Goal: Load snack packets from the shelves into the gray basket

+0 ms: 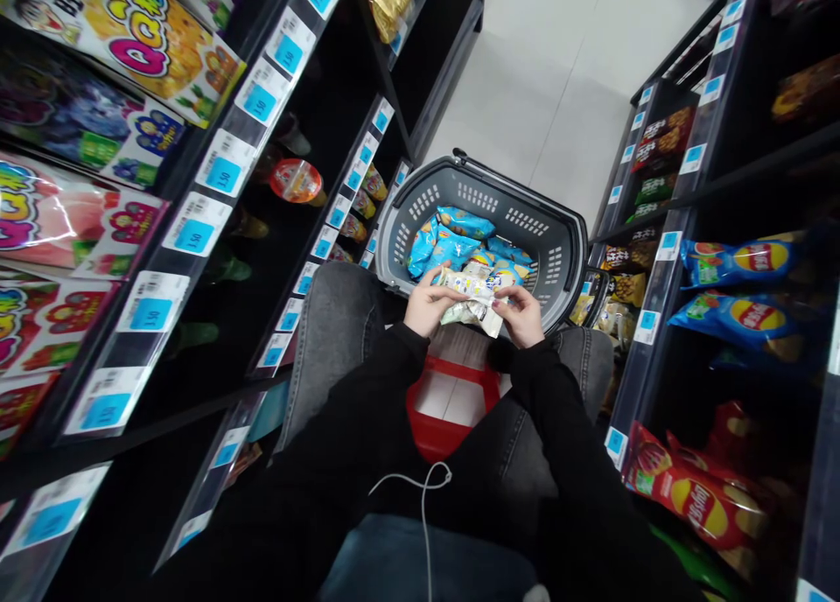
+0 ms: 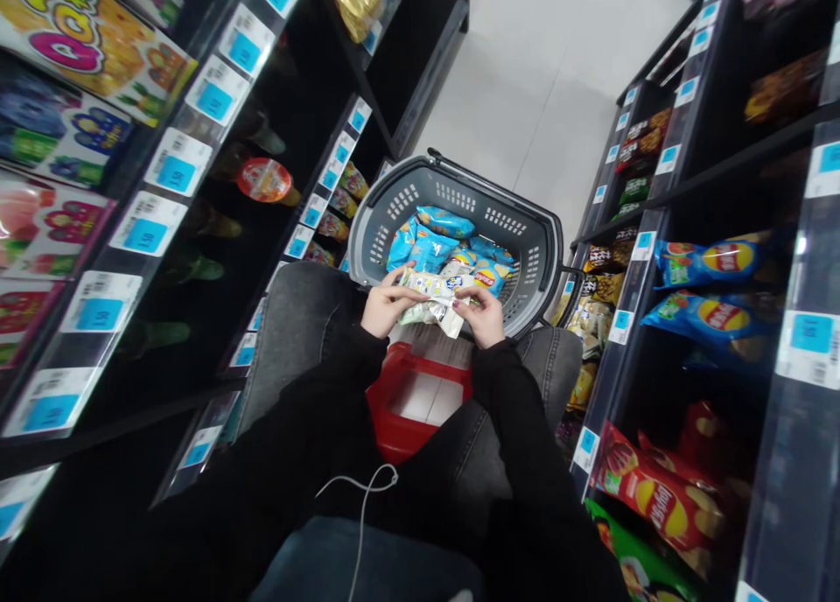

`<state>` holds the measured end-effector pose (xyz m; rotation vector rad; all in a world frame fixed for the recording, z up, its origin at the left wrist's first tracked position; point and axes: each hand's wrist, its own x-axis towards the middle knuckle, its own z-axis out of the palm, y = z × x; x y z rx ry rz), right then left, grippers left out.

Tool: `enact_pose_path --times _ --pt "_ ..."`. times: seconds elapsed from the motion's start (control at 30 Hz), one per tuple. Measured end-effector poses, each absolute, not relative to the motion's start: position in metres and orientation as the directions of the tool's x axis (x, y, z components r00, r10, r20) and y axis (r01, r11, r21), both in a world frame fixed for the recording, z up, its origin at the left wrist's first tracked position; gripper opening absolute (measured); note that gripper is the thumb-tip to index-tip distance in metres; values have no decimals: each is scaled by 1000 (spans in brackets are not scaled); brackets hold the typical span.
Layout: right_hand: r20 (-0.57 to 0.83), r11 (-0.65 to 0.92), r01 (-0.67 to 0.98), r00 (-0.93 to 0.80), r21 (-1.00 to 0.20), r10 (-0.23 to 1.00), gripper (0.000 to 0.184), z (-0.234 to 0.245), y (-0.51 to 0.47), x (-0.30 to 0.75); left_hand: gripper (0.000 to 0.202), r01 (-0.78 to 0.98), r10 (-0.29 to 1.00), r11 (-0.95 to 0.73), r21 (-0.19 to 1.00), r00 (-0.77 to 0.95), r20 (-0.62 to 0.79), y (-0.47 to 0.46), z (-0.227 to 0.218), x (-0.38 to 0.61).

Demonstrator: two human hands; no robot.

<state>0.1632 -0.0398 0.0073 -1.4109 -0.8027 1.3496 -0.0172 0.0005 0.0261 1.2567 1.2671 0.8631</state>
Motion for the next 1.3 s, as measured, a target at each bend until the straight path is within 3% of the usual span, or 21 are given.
enact_pose_path --times 0.17,0.27,0.33,0.43,0.53,0.67,0.83,0.93,1.0,1.13,1.3 --pt "-175 -166 -64 192 -984 966 28 13 -40 160 18 -17 956 288 958 71 -286 -2 9 -16" --pt "-111 -118 24 198 -993 974 27 15 -41 162 47 -148 923 373 916 -42 -383 -2 5 -13" --pt "-62 -76 68 186 -995 981 27 16 -43 163 58 -250 862 493 833 16 -506 -2 7 -11" --pt "-36 -50 96 149 -994 988 27 14 -45 164 54 -289 732 681 673 250 -634 -2 12 -10" --pt "-105 -110 17 187 -994 977 40 6 -45 162 54 -179 748 657 732 274 -605 -2 15 -11" --pt "-321 -286 -178 221 -942 921 71 -8 -43 158 48 178 889 420 890 113 -443 -3 17 -14" --pt "-496 -474 -164 137 -865 857 54 -12 -39 167 34 552 937 206 808 126 -326 -1 22 -22" --pt "-510 -495 -150 88 -856 855 51 -7 -37 179 31 611 931 150 777 178 -320 2 25 -25" --pt "-518 -507 -164 33 -846 855 49 -3 -37 186 32 515 900 248 821 190 -391 3 25 -26" --pt "-537 -523 -367 -72 -769 841 48 4 -39 187 49 104 778 543 833 310 -546 4 27 -26" --pt "-543 -508 -514 -95 -691 834 47 9 -40 171 64 -169 772 589 790 404 -490 3 28 -22"
